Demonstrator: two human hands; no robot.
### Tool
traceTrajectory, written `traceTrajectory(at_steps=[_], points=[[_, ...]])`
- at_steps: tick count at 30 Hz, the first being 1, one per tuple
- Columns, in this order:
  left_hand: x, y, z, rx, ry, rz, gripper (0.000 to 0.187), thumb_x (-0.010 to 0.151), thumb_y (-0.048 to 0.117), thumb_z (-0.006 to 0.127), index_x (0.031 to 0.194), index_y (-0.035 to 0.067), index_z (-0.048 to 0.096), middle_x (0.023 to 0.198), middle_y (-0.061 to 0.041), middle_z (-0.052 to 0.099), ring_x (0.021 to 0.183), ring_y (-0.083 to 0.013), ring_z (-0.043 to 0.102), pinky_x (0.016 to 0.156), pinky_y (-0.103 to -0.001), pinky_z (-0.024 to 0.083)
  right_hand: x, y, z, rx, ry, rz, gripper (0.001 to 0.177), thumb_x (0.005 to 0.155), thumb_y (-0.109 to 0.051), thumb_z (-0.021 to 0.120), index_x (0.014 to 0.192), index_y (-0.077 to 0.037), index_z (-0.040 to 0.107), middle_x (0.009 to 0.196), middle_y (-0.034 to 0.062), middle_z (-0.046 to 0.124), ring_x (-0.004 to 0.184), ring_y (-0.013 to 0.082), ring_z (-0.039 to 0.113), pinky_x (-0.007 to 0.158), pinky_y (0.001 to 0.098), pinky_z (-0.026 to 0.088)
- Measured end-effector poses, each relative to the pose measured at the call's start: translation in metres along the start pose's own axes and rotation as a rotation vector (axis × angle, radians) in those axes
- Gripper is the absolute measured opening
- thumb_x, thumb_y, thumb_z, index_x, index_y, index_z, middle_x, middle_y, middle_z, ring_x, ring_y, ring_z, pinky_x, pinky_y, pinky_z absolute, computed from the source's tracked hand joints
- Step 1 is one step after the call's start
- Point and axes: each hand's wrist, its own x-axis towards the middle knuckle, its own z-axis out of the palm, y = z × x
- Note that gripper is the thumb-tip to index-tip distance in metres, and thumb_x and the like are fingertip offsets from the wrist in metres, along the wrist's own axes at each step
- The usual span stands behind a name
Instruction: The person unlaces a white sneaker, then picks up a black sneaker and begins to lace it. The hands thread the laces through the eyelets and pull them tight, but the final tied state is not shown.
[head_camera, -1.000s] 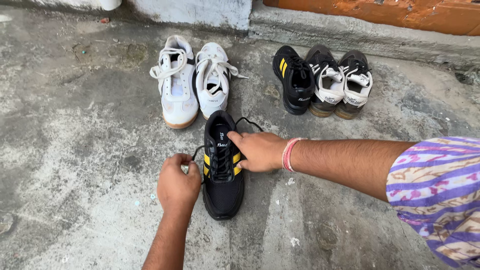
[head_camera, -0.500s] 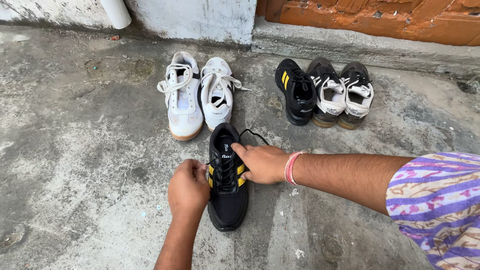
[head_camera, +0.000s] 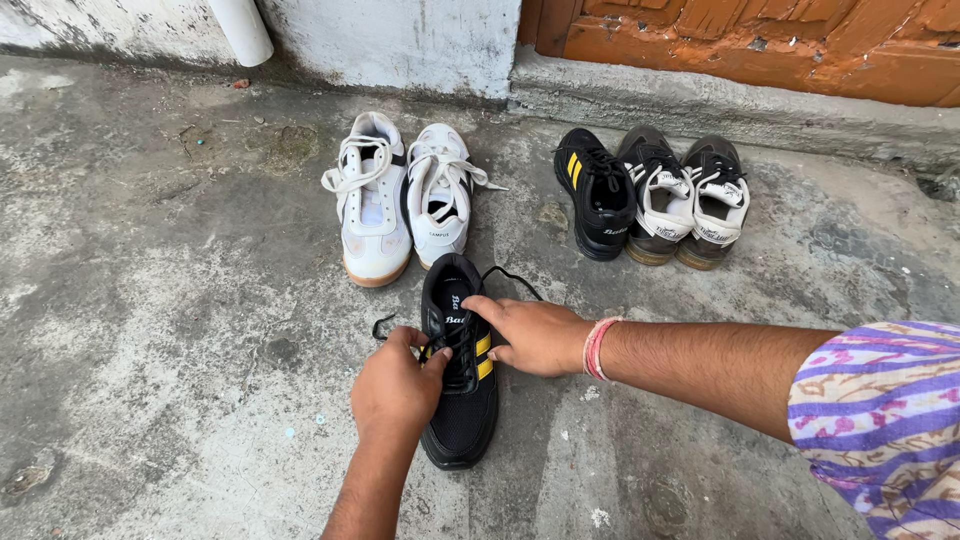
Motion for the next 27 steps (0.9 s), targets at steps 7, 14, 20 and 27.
traceTrajectory(at_steps=[7, 14, 20, 27], points=[[0.029, 0.005, -0.020, 0.073, -0.200, -0.028, 0.037, 0.092, 0.039, 0.067, 0.100, 0.005, 0.081, 0.092, -0.016, 0.083, 0.086, -0.0224, 0.079, 0.089, -0.037, 0.058, 0.006, 0.007, -0.003, 0.036, -0.077, -0.026, 0.085, 0.090, -0.024, 0.070, 0.158, -0.024, 0.019, 0.138, 0.0168, 0.059, 0.126, 0.0350, 0.060, 0.105, 0.0446, 0.049], [0.078, 0.028, -0.067, -0.089, -0.405, -0.091, 0.042, 0.091, 0.032, 0.067, 0.117, 0.000, 0.072, 0.109, -0.021, 0.084, 0.087, -0.0315, 0.084, 0.091, -0.043, 0.064, 0.005, 0.006, -0.009, -0.016, -0.098, -0.022, 0.086, 0.090, -0.024, 0.071, 0.158, -0.028, 0.018, 0.128, 0.0177, 0.063, 0.120, 0.0357, 0.063, 0.102, 0.0463, 0.050], [0.090, 0.066, -0.102, 0.535, 0.057, 0.165, 0.037, 0.092, 0.027, 0.068, 0.123, 0.010, 0.072, 0.124, -0.013, 0.072, 0.117, -0.0299, 0.070, 0.096, -0.042, 0.057, 0.002, 0.000, -0.017, -0.043, -0.187, 0.046, 0.087, 0.093, -0.024, 0.065, 0.162, -0.032, 0.012, 0.114, 0.0173, 0.069, 0.107, 0.0349, 0.070, 0.095, 0.0472, 0.054], [0.083, 0.059, -0.084, 0.037, 0.281, 0.223, 0.100, 0.087, 0.023, 0.074, 0.160, 0.002, 0.009, 0.108, -0.023, 0.071, 0.102, -0.0402, 0.069, 0.089, -0.048, 0.054, 0.003, -0.002, -0.018, -0.048, -0.157, 0.031, 0.079, 0.096, -0.032, 0.063, 0.160, -0.031, 0.017, 0.118, 0.0168, 0.068, 0.110, 0.0347, 0.069, 0.098, 0.0470, 0.054]])
